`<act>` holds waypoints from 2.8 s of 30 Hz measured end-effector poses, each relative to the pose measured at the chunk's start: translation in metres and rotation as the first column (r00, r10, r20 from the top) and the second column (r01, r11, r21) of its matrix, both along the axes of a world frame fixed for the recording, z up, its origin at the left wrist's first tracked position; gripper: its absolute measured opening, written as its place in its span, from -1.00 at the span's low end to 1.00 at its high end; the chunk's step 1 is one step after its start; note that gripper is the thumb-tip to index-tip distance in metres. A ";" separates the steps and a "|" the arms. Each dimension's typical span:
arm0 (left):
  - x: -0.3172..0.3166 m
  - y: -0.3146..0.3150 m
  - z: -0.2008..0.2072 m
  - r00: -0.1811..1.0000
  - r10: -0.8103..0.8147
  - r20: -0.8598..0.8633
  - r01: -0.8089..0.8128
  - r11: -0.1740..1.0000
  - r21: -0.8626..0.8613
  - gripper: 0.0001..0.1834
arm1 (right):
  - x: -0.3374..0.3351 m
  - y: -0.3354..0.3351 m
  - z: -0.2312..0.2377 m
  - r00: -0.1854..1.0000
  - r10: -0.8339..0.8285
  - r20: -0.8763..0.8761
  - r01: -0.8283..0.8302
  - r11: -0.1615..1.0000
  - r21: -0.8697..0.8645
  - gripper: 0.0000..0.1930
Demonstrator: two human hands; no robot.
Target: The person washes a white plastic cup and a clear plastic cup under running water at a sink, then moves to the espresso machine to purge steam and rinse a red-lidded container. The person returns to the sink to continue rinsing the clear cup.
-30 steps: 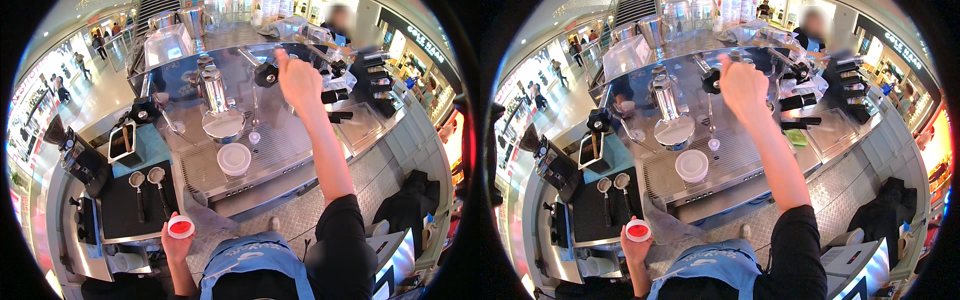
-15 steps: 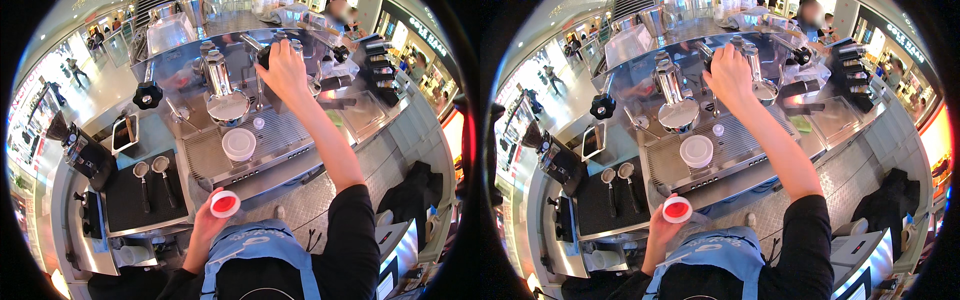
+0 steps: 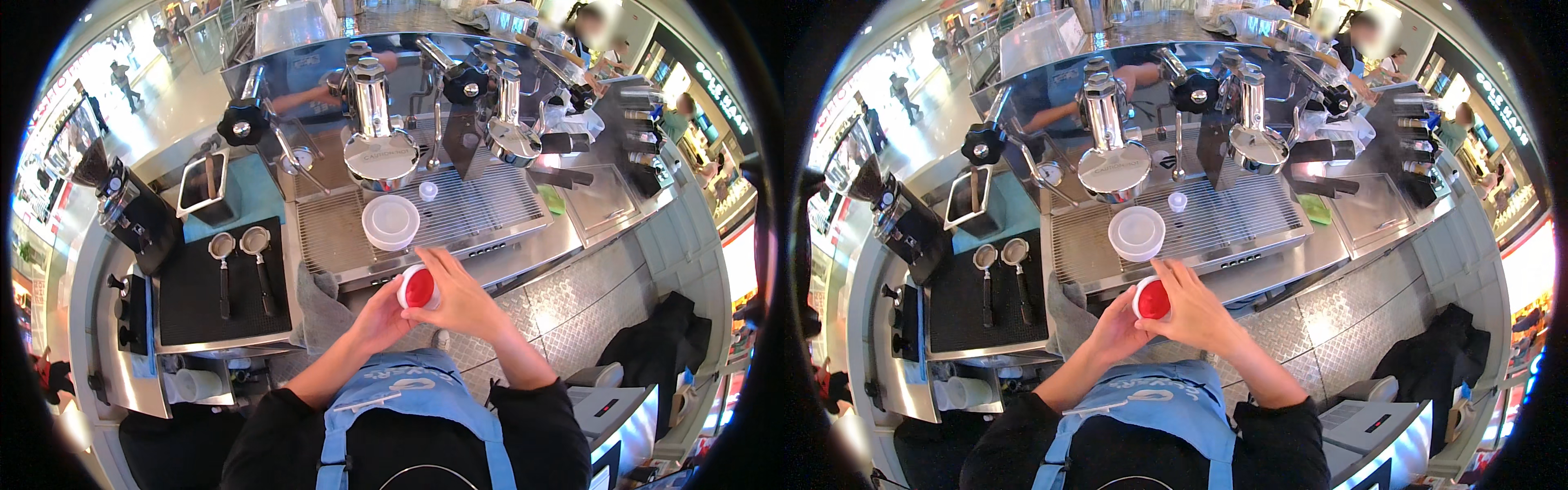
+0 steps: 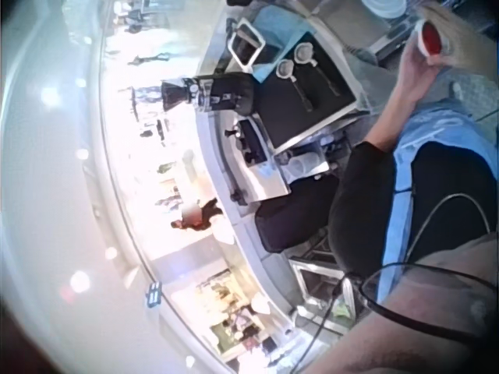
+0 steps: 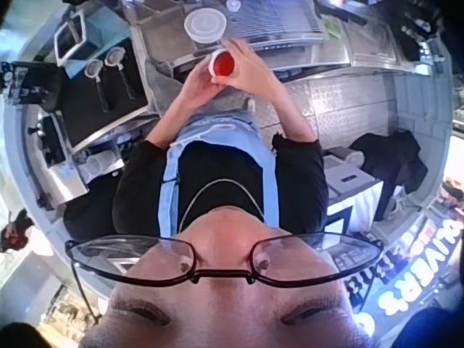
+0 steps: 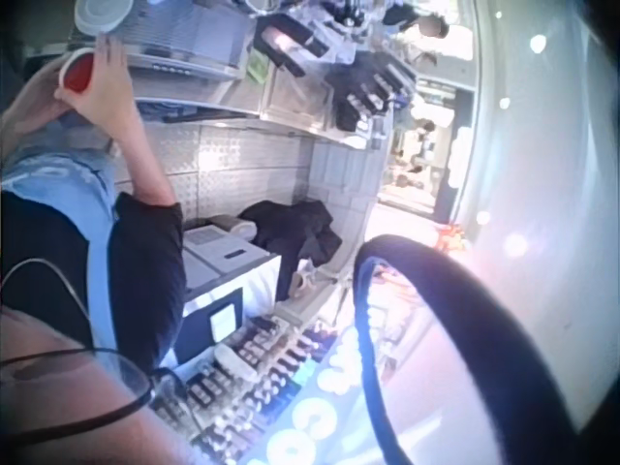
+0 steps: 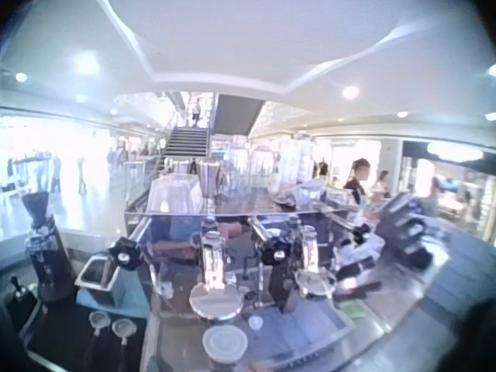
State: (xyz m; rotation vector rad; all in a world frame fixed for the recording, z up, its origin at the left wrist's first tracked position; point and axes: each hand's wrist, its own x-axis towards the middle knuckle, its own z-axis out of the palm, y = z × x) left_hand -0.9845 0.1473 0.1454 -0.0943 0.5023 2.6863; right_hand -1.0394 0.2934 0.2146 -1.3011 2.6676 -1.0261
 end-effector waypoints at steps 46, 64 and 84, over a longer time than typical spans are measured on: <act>0.084 -0.084 0.112 0.239 0.053 -0.970 -0.540 0.837 -0.087 -0.42 | -0.069 0.013 -0.016 0.923 -0.361 -0.132 0.180 0.709 -0.681 -0.65; 0.184 0.061 0.236 0.082 -0.198 -0.977 -0.968 0.217 -0.125 -0.66 | -0.010 -0.003 0.000 0.827 0.535 0.170 -0.126 0.473 -0.872 -0.68; 0.474 0.087 0.199 -0.031 -0.022 -0.999 -0.727 -0.686 0.038 -0.64 | 0.305 -0.216 -0.009 0.058 0.990 0.131 -0.609 0.139 -0.781 -0.68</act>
